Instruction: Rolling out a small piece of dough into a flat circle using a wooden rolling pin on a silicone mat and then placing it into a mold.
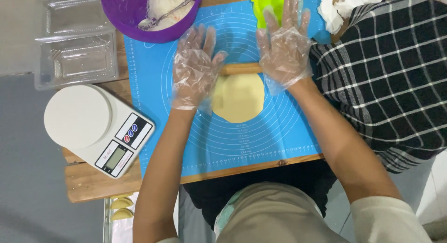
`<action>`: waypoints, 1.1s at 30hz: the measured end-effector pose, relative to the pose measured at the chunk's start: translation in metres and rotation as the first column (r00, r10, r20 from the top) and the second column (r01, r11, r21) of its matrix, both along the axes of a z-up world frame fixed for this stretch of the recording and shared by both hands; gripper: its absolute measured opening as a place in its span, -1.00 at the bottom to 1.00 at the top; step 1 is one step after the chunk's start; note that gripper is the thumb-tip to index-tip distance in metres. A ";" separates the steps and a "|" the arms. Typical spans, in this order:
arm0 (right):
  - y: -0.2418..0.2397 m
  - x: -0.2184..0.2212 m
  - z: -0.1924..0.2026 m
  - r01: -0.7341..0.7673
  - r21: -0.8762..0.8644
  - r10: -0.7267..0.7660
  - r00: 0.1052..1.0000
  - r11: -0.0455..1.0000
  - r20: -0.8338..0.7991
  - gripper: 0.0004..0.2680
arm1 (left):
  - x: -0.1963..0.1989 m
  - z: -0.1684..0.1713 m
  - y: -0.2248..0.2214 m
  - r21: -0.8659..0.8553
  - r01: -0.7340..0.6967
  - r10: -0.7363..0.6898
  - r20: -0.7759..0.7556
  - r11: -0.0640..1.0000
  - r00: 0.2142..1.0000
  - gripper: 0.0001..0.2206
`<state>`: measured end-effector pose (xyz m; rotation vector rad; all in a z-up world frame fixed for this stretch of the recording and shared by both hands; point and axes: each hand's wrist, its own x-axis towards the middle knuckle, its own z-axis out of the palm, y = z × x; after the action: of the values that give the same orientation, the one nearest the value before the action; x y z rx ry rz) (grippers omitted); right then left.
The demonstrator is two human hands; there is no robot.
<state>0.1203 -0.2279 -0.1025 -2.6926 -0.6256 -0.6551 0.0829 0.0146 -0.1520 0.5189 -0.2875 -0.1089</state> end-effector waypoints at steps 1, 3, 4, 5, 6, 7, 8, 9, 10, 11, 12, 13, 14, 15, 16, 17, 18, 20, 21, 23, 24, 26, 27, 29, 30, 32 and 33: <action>-0.005 -0.002 -0.009 0.009 -0.046 -0.008 1.000 0.999 0.027 -0.65 | -0.011 0.005 -0.004 0.084 -0.113 0.113 0.007 0.990 0.994 -0.47; -0.009 -0.010 -0.015 0.021 -0.092 -0.016 0.998 0.996 0.056 -0.64 | -0.028 0.021 -0.008 0.165 -0.223 0.222 0.025 0.961 0.975 -0.27; -0.008 -0.016 -0.011 0.051 -0.194 -0.060 0.997 0.980 -0.039 -0.62 | -0.035 0.032 -0.008 0.797 -0.358 0.228 0.279 0.486 0.933 -0.44; -0.008 -0.021 -0.007 0.071 -0.295 -0.113 0.985 0.953 -0.127 -0.59 | -0.042 0.045 -0.008 0.853 -0.416 0.040 0.450 -0.314 0.892 -0.45; -0.009 -0.027 -0.008 0.074 -0.294 -0.115 0.986 0.953 -0.124 -0.59 | -0.047 0.047 -0.009 0.852 -0.420 0.038 0.453 -0.314 0.891 -0.45; -0.010 -0.032 -0.009 0.046 -0.249 -0.072 0.992 0.967 -0.100 -0.60 | -0.054 0.049 -0.010 0.922 -0.382 0.101 0.387 -0.072 0.916 -0.45; -0.011 -0.037 -0.010 0.015 -0.204 -0.031 0.997 0.979 -0.074 -0.61 | -0.061 0.051 -0.010 0.927 -0.330 0.144 0.307 0.177 0.941 -0.46; -0.011 -0.041 -0.012 0.020 -0.203 -0.035 0.997 0.979 -0.071 -0.61 | -0.064 0.048 -0.010 0.926 -0.332 0.139 0.311 0.177 0.940 -0.46; -0.011 -0.044 -0.013 0.019 -0.207 -0.030 0.998 0.978 -0.048 -0.60 | -0.067 0.045 -0.010 0.915 -0.231 0.147 0.191 0.331 0.970 -0.43; -0.010 -0.048 -0.014 0.011 -0.213 -0.017 1.000 0.977 -0.026 -0.59 | -0.071 0.043 -0.009 0.869 -0.129 0.143 0.068 0.478 0.987 -0.40; -0.009 -0.054 -0.012 0.008 -0.213 -0.013 1.000 0.977 -0.023 -0.59 | -0.078 0.048 -0.010 0.869 -0.133 0.146 0.071 0.477 0.987 -0.40; -0.008 -0.060 -0.009 0.018 -0.296 -0.041 0.997 0.955 -0.071 -0.56 | -0.084 0.053 -0.010 0.985 -0.169 0.072 0.166 0.029 0.983 -0.39; -0.008 -0.066 -0.006 0.023 -0.377 -0.072 0.991 0.926 -0.117 -0.53 | -0.089 0.058 -0.011 0.882 -0.211 -0.036 0.216 -0.422 0.976 -0.36; -0.009 -0.073 -0.002 0.026 -0.378 -0.075 0.990 0.925 -0.116 -0.53 | -0.099 0.056 -0.009 0.882 -0.213 -0.039 0.217 -0.420 0.975 -0.36; -0.011 -0.080 0.001 -0.044 -0.316 -0.015 0.983 0.948 -0.181 -0.54 | -0.107 0.053 -0.008 0.836 -0.284 -0.057 0.292 -0.468 0.955 -0.38; -0.013 -0.086 0.004 -0.107 -0.247 0.046 0.970 0.963 -0.240 -0.54 | -0.115 0.051 -0.007 0.782 -0.355 -0.083 0.366 -0.512 0.927 -0.40; -0.012 -0.094 0.015 -0.100 -0.248 0.040 0.970 0.964 -0.238 -0.54 | -0.123 0.054 -0.006 0.782 -0.360 -0.088 0.368 -0.510 0.925 -0.40; -0.009 -0.110 0.037 -0.075 -0.196 -0.037 0.858 0.978 -0.512 -0.51 | -0.140 0.059 -0.003 0.711 -0.512 -0.125 0.523 -0.482 0.843 -0.37; -0.011 -0.116 0.037 -0.075 -0.196 -0.037 0.858 0.978 -0.512 -0.51 | -0.146 0.062 -0.004 0.711 -0.512 -0.125 0.523 -0.481 0.843 -0.37; -0.014 -0.128 0.036 -0.108 -0.220 -0.016 0.867 0.970 -0.497 -0.51 | -0.158 0.067 -0.007 0.697 -0.511 -0.139 0.518 -0.504 0.844 -0.33; -0.016 -0.134 0.036 -0.109 -0.220 -0.015 0.867 0.969 -0.499 -0.51 | -0.164 0.065 -0.008 0.697 -0.510 -0.139 0.517 -0.504 0.845 -0.33; -0.020 -0.147 0.036 -0.103 -0.200 0.004 0.898 0.974 -0.440 -0.51 | -0.174 0.061 -0.011 0.687 -0.457 -0.125 0.477 -0.565 0.870 -0.30; -0.023 -0.153 0.033 -0.103 -0.200 0.005 0.898 0.974 -0.440 -0.51 | -0.178 0.070 -0.014 0.687 -0.457 -0.124 0.477 -0.565 0.870 -0.30; -0.028 -0.165 0.025 -0.105 -0.183 0.019 0.909 0.978 -0.417 -0.48 | -0.187 0.088 -0.019 0.757 -0.251 -0.066 0.267 -0.604 0.962 -0.27; -0.029 -0.171 0.027 -0.105 -0.184 0.019 0.907 0.977 -0.420 -0.48 | -0.192 0.091 -0.023 0.758 -0.249 -0.065 0.264 -0.603 0.962 -0.27; -0.030 -0.182 0.031 -0.111 -0.145 0.037 0.898 0.983 -0.438 -0.46 | -0.203 0.098 -0.030 0.654 -0.173 -0.100 0.148 -0.736 0.984 -0.29; -0.032 -0.186 0.030 -0.112 -0.144 0.038 0.898 0.983 -0.439 -0.46 | -0.206 0.097 -0.031 0.654 -0.172 -0.100 0.147 -0.737 0.984 -0.29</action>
<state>-0.0661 -0.2595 -0.0721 -2.8101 -0.6797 0.0333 -0.1232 -0.0164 -0.0548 2.9385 -0.1692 -0.2477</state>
